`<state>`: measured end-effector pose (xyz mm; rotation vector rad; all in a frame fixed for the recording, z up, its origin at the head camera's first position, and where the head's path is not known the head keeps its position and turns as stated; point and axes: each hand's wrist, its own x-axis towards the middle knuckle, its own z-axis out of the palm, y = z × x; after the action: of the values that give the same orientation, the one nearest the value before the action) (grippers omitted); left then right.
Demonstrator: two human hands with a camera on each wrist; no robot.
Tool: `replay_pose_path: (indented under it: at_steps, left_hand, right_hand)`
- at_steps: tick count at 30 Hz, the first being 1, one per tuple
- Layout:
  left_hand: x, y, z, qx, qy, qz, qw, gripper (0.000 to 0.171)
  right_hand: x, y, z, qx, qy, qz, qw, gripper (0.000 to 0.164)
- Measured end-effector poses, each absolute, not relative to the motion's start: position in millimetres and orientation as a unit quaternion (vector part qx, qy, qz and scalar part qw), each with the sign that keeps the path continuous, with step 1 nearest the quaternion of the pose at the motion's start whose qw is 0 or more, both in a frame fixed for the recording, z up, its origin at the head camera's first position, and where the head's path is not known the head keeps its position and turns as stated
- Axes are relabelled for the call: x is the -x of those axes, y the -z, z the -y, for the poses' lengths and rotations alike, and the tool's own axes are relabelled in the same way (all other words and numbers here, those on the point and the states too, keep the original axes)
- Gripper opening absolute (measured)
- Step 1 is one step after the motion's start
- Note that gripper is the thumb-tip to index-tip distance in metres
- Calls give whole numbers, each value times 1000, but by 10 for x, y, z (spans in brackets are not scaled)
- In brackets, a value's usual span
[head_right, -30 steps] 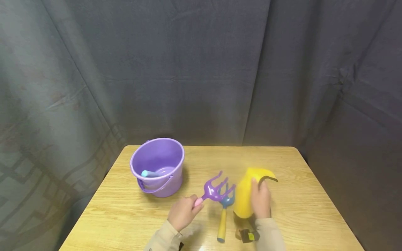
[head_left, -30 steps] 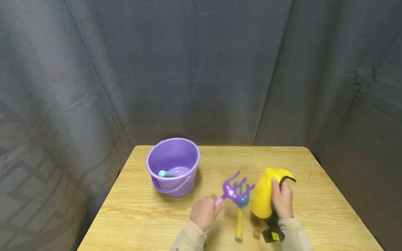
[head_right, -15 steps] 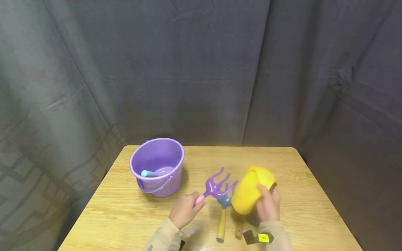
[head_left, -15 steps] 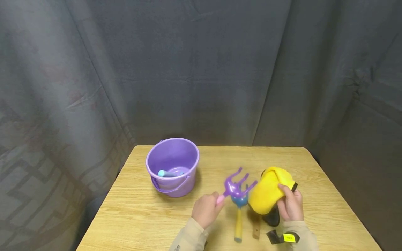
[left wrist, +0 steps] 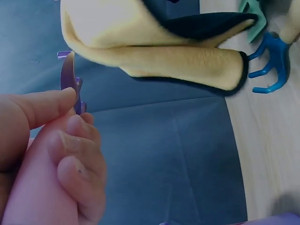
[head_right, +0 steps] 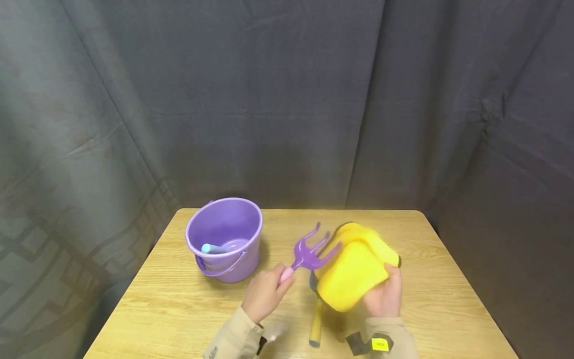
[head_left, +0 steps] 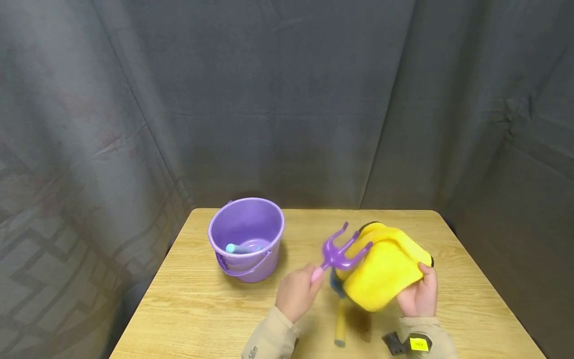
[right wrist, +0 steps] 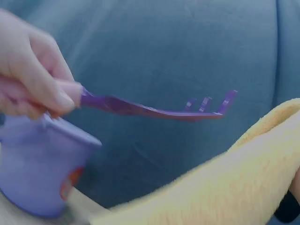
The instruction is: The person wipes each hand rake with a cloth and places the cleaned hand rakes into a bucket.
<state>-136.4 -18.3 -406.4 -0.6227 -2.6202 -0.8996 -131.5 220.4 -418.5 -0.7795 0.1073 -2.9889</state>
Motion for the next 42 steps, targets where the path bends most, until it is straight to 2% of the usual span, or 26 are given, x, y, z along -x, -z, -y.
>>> replay_pose_path:
  at_steps: [7, 17, 27, 42]
  left_hand:
    - [1365, 3996, 169, 223, 305, 911, 162, 20]
    - [1343, 3951, 134, 231, 302, 909, 170, 20]
    - [1329, 3967, 80, 240, 277, 915, 168, 18]
    - [1302, 4039, -15, 238, 302, 919, 90, 18]
  right_hand:
    - [1361, 4173, -2039, 273, 957, -38, 90, 57]
    - [1360, 4256, -1824, 269, 947, -55, 166, 67]
    - [1367, 4305, -1670, 272, 946, -33, 172, 65]
    - [1333, 4309, -1478, 206, 960, -55, 183, 60]
